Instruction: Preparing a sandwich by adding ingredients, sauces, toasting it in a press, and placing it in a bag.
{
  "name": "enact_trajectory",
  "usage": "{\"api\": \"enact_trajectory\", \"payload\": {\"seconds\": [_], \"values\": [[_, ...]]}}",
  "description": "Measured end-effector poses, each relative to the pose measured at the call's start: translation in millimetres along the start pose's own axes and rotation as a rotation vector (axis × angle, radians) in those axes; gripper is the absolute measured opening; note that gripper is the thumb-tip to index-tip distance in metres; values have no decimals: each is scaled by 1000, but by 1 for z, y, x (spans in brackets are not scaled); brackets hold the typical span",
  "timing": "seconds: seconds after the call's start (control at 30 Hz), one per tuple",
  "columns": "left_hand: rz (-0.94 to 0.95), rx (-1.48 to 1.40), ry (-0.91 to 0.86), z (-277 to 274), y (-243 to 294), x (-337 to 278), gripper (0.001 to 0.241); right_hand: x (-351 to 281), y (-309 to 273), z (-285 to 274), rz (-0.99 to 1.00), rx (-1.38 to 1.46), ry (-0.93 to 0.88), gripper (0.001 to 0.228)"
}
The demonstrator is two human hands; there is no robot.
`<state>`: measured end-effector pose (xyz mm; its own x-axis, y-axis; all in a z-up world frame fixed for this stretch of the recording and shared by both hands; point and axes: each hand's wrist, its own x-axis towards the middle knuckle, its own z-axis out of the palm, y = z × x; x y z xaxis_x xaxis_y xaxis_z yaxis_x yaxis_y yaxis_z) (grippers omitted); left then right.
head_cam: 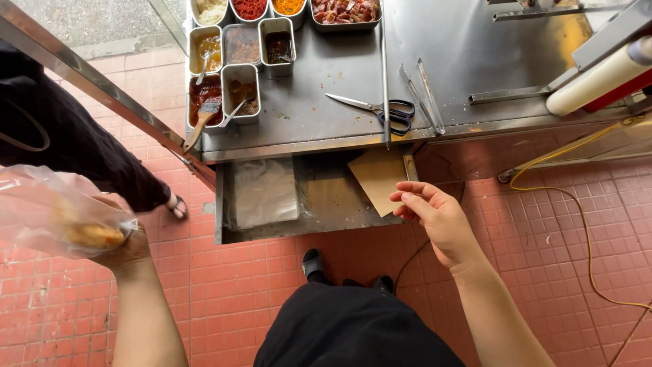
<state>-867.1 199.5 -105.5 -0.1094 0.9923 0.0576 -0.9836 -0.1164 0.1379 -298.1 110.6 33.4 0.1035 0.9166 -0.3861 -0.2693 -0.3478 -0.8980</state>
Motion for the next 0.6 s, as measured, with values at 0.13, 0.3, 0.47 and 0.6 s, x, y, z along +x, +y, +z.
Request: {"api": "enact_trajectory", "payload": {"seconds": [0.13, 0.3, 0.47, 0.6], "values": [[29, -63, -11, -2, 1, -1, 50, -3, -4, -1, 5, -2, -19, 24], [80, -125, -27, -4, 9, -12, 50, -1, 2, -12, 5, -10, -46, 20], [141, -185, -47, -8, 17, -29, 50, -2, 4, -24, 36, 46, -34, 18], [195, -220, -57, -18, 12, -47, 51, -4, 2, -29, 69, 86, -31, 18]]}}
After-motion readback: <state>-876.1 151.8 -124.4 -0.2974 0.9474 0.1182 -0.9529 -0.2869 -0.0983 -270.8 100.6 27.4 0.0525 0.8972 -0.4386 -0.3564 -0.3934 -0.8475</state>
